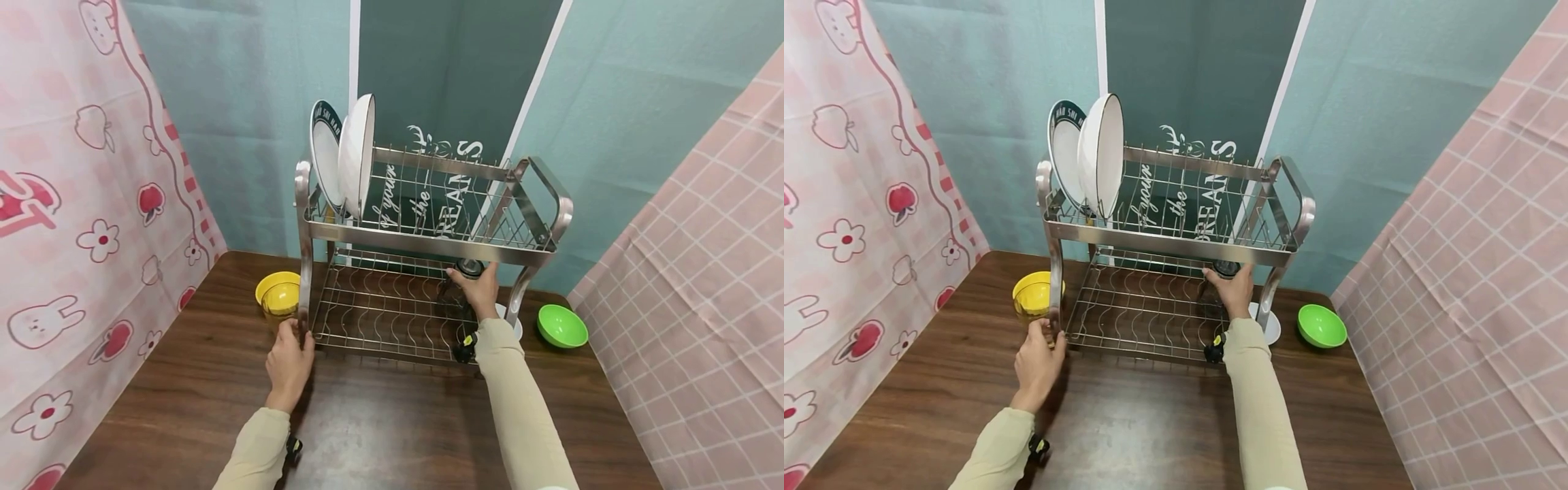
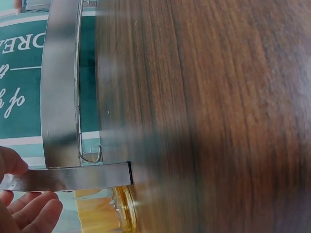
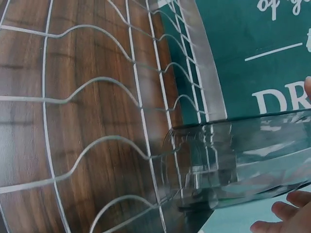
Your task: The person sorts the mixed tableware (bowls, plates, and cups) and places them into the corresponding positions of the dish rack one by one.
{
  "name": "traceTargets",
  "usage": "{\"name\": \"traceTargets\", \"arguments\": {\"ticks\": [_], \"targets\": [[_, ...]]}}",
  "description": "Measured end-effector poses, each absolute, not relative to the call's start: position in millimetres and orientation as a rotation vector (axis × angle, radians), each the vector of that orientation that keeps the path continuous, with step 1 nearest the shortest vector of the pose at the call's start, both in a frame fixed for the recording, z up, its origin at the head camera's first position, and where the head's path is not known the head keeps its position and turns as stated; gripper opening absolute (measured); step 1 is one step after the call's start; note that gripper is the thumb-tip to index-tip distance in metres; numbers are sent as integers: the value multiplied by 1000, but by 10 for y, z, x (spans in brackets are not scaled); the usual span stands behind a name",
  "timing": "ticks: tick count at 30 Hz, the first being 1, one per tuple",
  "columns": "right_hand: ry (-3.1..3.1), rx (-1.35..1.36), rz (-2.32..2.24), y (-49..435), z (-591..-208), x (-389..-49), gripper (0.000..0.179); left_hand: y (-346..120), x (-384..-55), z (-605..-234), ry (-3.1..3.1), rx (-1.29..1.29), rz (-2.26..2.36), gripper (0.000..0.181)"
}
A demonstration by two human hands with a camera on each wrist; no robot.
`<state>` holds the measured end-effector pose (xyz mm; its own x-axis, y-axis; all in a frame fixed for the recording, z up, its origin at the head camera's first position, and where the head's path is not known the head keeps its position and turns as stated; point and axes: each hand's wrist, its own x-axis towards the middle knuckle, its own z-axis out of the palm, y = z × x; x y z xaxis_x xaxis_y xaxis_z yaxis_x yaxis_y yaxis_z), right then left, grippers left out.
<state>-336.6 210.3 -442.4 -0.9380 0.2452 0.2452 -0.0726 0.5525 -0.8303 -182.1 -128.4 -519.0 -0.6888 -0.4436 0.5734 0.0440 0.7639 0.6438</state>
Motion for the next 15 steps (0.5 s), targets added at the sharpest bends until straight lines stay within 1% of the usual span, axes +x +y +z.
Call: {"name": "traceTargets", "arguments": {"ticks": [5, 10, 15], "targets": [[-2443, -186, 1340, 2047, -4379, -3286, 102, -1312, -1785, -5146, -2258, 275, -776, 31], [-2476, -225, 1261, 2005, -4345, -3209, 104, -1343, -1761, -5115, -2290, 189, -801, 34], [-2508, -244, 1225, 2006, -4334, -3164, 100, -1352, -1740, -5136, -2254, 102, -827, 36]]}}
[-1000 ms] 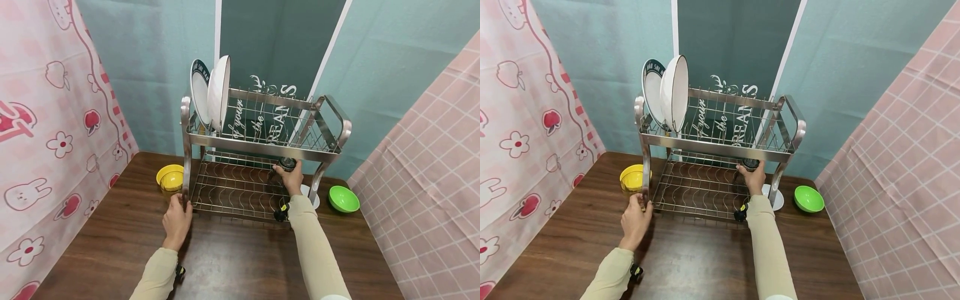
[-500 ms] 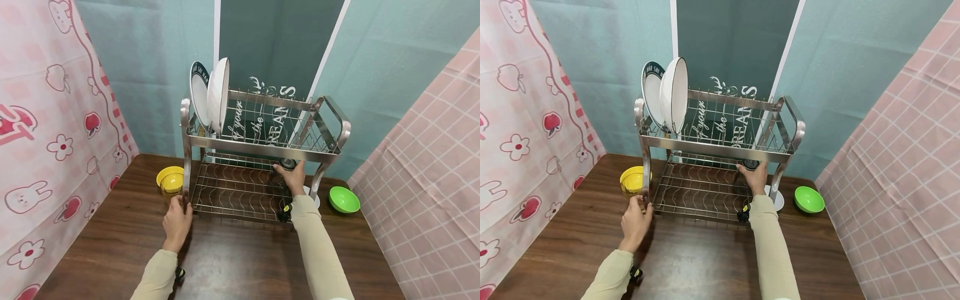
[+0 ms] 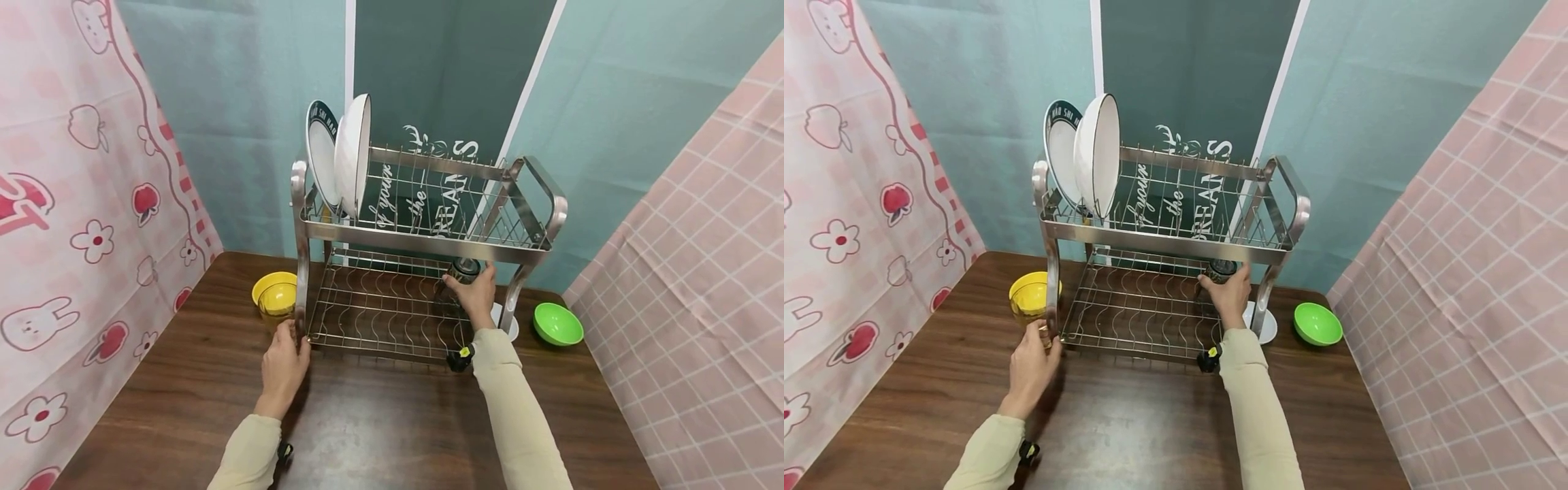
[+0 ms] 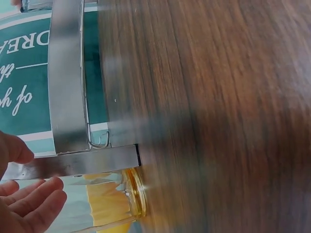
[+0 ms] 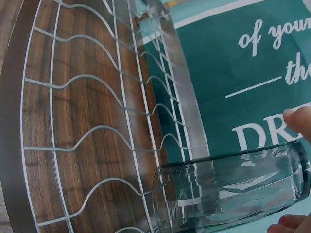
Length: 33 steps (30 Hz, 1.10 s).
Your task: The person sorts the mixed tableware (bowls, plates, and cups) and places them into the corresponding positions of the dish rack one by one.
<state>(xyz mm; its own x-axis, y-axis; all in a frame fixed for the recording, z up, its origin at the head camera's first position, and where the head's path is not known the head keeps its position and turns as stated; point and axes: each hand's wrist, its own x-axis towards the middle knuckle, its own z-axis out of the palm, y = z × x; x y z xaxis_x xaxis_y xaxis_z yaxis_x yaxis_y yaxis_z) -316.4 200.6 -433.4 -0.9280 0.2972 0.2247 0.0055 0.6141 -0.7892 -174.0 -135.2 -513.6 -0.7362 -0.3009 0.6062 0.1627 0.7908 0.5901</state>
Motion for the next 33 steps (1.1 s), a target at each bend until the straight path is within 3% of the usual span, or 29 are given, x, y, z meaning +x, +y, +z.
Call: {"name": "traceTargets", "arguments": {"ticks": [10, 20, 28, 33], "targets": [[-2602, -230, 1208, 2039, -4273, -3020, 89, -1486, -1686, -5167, -2264, -88, -852, 42], [-2710, -55, 1119, 2035, -4189, -2813, 81, -1533, -1684, -5167, -2162, -185, -814, 35], [-2887, 71, 1019, 2093, -4097, -2655, 79, -1581, -1685, -5113, -2145, -160, -732, 30], [-2859, 167, 951, 2114, -4071, -2574, 66, -1632, -1668, -5052, -2145, -53, -687, 30]]}}
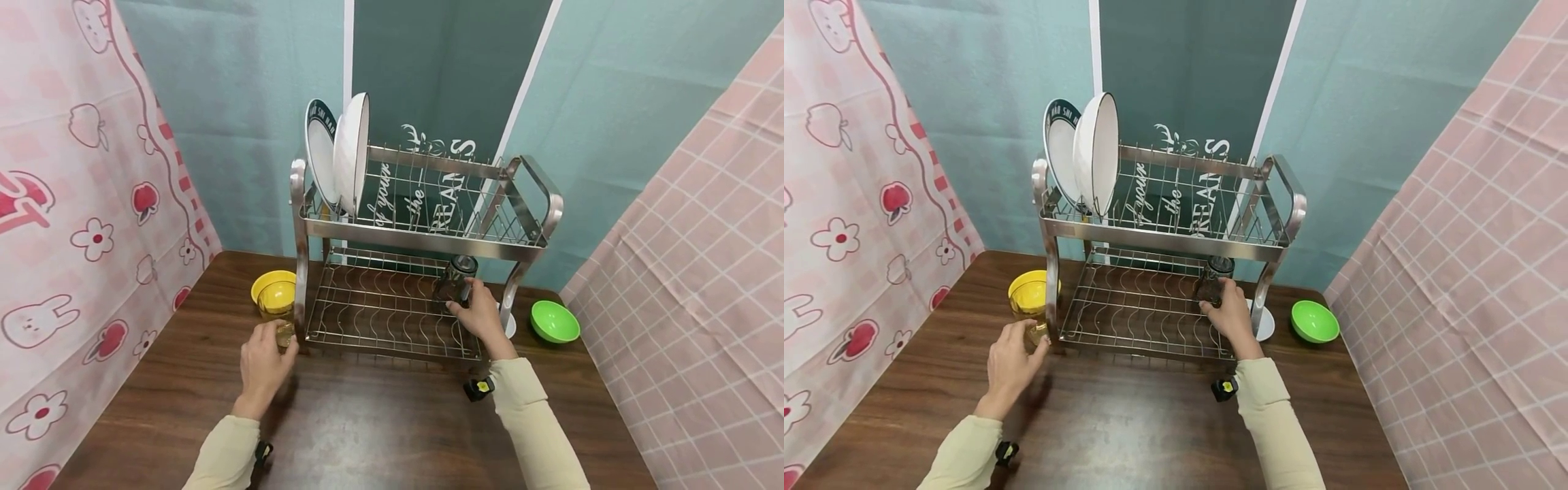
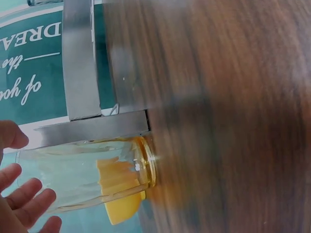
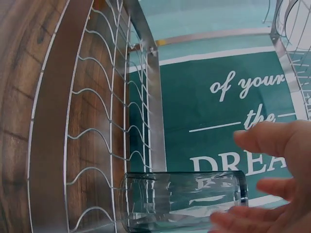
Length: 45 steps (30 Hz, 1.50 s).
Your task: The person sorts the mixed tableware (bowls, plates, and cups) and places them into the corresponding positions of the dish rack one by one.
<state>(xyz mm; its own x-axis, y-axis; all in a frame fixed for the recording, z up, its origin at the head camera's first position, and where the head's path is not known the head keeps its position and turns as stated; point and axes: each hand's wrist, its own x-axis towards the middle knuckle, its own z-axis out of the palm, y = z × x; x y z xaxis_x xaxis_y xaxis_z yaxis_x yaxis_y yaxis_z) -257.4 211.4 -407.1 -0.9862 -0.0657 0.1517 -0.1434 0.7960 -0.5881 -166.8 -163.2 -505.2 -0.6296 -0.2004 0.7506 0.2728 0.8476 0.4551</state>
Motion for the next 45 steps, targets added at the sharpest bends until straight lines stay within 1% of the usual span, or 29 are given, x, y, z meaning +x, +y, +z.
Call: {"name": "traceTargets", "arguments": {"ticks": [3, 6, 15, 20, 26, 31, 38, 45], "targets": [[-2789, 211, 904, 2121, -4084, -2541, 55, -1666, -1660, -5010, -2167, 28, -698, 31], [-2733, 251, 845, 2128, -4088, -2501, 48, -1696, -1658, -4976, -2182, 95, -727, 30], [-2621, 271, 876, 2132, -4073, -2324, 44, -1741, -1666, -4935, -2210, 254, -867, 37], [-2524, 245, 940, 2135, -4133, -2252, 40, -1768, -1671, -4910, -2265, 350, -964, 42], [-2387, 172, 950, 2128, -4213, -2160, 34, -1797, -1709, -4907, -2275, 377, -1060, 43], [-2245, 157, 932, 2164, -4318, -2100, 28, -1812, -1739, -4956, -2247, 460, -1147, 51], [-2108, 177, 803, 2319, -4528, -2077, 23, -1817, -1785, -5036, -2219, 422, -1249, 62], [-2025, 166, 830, 2422, -4688, -2040, 27, -1834, -1855, -5056, -2162, 378, -1292, 71]]}}
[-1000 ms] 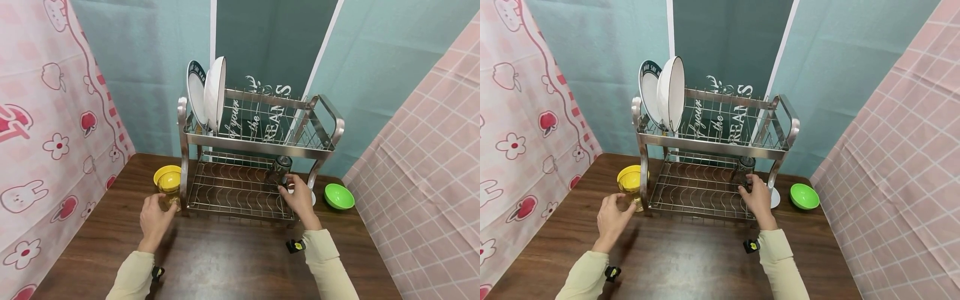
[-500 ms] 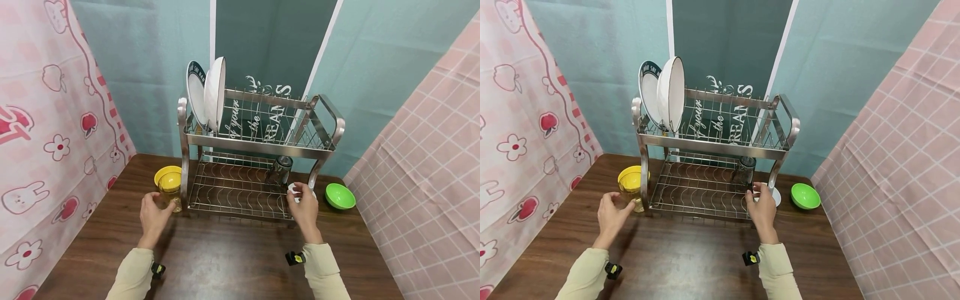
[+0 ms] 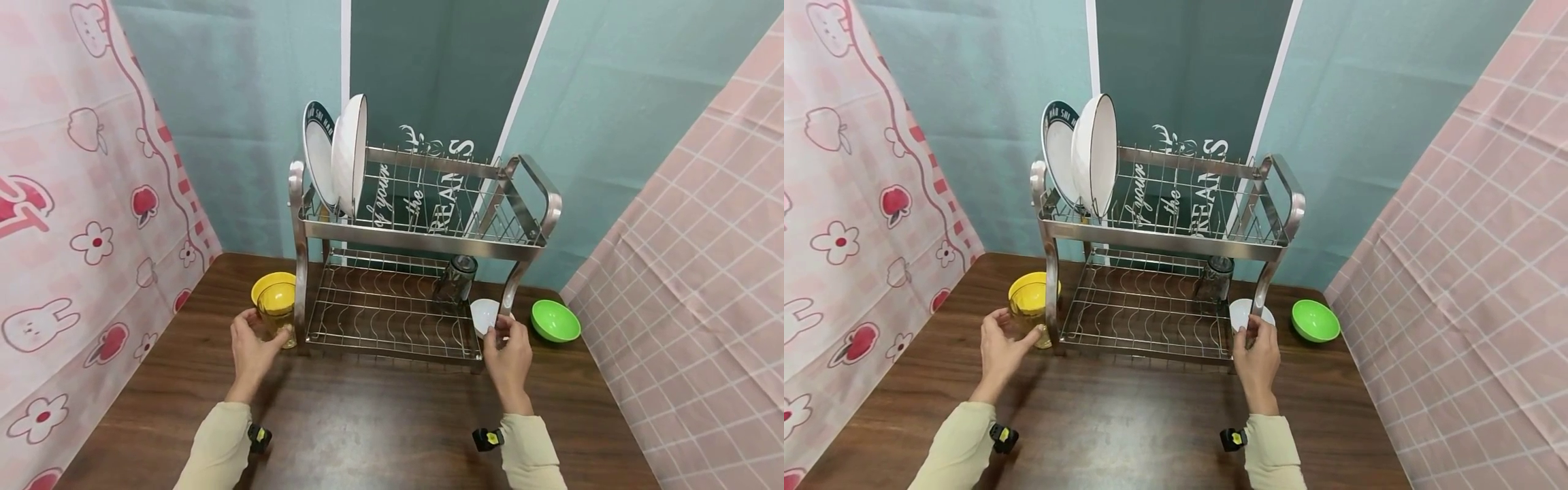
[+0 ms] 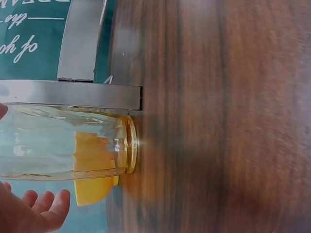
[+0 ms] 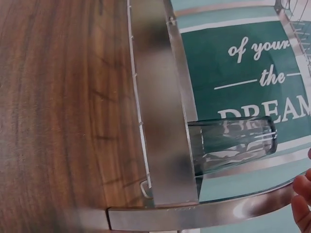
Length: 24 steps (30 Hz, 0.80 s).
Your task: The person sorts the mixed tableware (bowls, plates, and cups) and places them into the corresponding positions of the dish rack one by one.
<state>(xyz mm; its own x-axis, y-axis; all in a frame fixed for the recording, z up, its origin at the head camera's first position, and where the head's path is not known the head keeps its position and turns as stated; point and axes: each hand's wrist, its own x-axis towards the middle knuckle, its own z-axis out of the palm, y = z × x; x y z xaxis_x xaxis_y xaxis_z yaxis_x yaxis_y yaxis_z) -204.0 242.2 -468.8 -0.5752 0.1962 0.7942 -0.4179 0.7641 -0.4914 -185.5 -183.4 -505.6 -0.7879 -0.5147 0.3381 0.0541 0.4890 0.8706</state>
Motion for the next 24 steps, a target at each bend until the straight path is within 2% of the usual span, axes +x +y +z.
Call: {"name": "traceTargets", "arguments": {"ticks": [14, 24], "targets": [[-2110, -21, 977, 2439, -4899, -2078, 53, -1787, -1898, -5067, -2120, 374, -1414, 77], [-2121, -86, 948, 2420, -5045, -2076, 39, -1852, -1953, -5052, -2131, 300, -1379, 89]]}}
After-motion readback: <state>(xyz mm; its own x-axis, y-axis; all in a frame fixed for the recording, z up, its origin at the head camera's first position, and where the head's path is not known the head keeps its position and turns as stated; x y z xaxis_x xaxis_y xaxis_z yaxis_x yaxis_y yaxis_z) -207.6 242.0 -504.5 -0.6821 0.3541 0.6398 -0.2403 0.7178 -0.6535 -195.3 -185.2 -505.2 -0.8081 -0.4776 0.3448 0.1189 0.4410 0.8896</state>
